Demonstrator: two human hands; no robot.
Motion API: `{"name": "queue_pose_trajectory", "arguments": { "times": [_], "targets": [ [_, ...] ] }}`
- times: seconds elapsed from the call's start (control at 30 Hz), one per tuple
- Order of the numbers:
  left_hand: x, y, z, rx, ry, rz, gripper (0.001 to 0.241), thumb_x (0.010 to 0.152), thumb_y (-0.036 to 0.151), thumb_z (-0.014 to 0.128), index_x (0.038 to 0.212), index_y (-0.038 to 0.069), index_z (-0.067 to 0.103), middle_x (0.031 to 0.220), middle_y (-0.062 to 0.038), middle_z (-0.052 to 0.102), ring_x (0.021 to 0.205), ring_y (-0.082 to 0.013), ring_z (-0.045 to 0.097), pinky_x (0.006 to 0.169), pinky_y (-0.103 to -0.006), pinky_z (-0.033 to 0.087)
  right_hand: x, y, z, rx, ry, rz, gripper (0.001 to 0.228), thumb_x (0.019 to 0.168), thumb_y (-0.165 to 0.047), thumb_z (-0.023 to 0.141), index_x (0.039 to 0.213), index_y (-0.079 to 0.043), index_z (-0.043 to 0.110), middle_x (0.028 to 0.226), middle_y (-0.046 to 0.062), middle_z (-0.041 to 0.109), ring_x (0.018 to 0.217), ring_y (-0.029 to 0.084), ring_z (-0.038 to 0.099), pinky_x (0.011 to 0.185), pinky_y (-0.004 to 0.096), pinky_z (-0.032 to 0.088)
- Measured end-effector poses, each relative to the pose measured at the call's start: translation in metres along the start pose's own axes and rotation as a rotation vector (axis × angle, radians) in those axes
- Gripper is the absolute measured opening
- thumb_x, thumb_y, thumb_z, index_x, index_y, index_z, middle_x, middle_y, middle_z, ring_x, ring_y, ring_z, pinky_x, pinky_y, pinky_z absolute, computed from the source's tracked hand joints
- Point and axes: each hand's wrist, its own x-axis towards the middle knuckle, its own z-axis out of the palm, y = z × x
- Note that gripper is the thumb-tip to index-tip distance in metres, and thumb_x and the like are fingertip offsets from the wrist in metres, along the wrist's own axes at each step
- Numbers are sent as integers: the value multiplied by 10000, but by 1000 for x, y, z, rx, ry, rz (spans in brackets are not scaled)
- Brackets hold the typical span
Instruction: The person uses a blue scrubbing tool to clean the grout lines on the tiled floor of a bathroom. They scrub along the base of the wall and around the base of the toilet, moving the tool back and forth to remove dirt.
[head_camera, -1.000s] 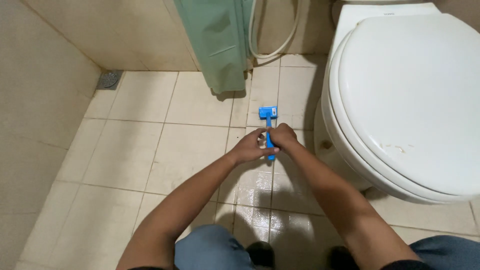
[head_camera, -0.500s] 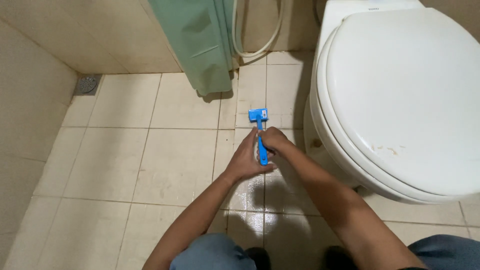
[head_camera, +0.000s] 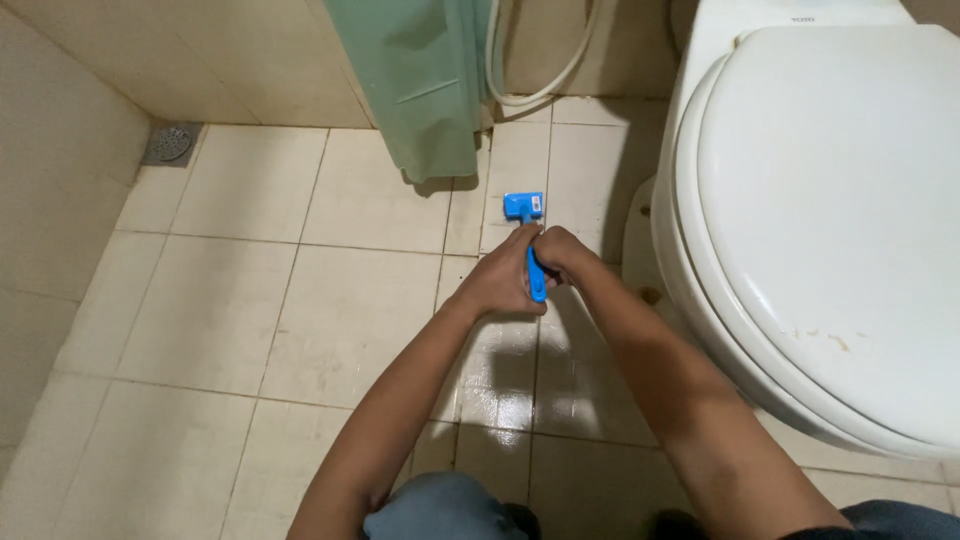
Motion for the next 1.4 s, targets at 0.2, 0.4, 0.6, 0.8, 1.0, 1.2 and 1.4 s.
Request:
{"name": "queue_pose_trajectory", "arguments": {
  "times": [0.2, 0.4, 0.6, 0.8, 1.0, 1.2, 1.4],
  "targets": [
    [21, 3, -16, -46, -70, 23, 1061, 495, 261, 889, 1428, 31, 439, 1299, -163, 610, 1156, -349, 655, 982, -407, 550, 4, -16, -8, 114, 40, -8, 300, 989, -167, 493, 882, 40, 683, 708, 183, 674, 523, 269, 649, 422, 446, 523],
    [43, -8, 9, -40, -45, 145, 1053, 476, 315, 940, 1393, 48, 497, 1332, -155, 618, 1176, -355, 652, 986, -419, 547, 22, 9, -30, 13, 155, -90, 256, 922, -86, 517, 993, 29, 735, 766, 220, 708, 575, 323, 673, 444, 501, 477],
    [51, 10, 41, 57, -126, 163, 1148, 453, 326, 960, 1416, 12, 418, 1324, -212, 573, 1147, -392, 638, 1014, -430, 515, 17, 51, -50, -226, 252, -100, 313, 957, -251, 588, 1120, -23, 726, 971, 208, 747, 839, 344, 758, 712, 475, 589],
    [26, 32, 39, -37, -51, 194, 1051, 495, 323, 913, 1392, 39, 445, 1334, -198, 584, 1136, -392, 650, 960, -431, 550, -7, 69, -36, -639, 448, -234, 310, 871, -204, 637, 1075, -8, 762, 1056, 248, 739, 982, 410, 728, 851, 505, 575],
    [-11, 19, 25, -163, 91, -16, 908, 560, 341, 891, 1341, 94, 500, 1307, -128, 633, 1189, -341, 682, 1000, -423, 557, -32, 46, -6, 58, 166, -193, 541, 976, -422, 561, 1042, 91, 719, 974, 302, 730, 895, 448, 723, 734, 543, 549],
    [-27, 24, 28, -101, 42, 89, 1015, 517, 335, 917, 1399, 105, 470, 1398, -128, 560, 1230, -373, 615, 1014, -441, 523, -23, 77, 17, -127, 427, -184, 593, 956, -512, 555, 1068, 44, 728, 961, 255, 742, 880, 390, 735, 754, 471, 552],
    [-21, 26, 44, -122, 1, 155, 1033, 516, 344, 942, 1416, 117, 488, 1407, -102, 568, 1224, -363, 638, 1018, -435, 545, -48, 81, 6, -162, 573, -89, 552, 936, -479, 556, 956, 28, 773, 998, 302, 727, 957, 448, 732, 842, 526, 564]
  ]
}}
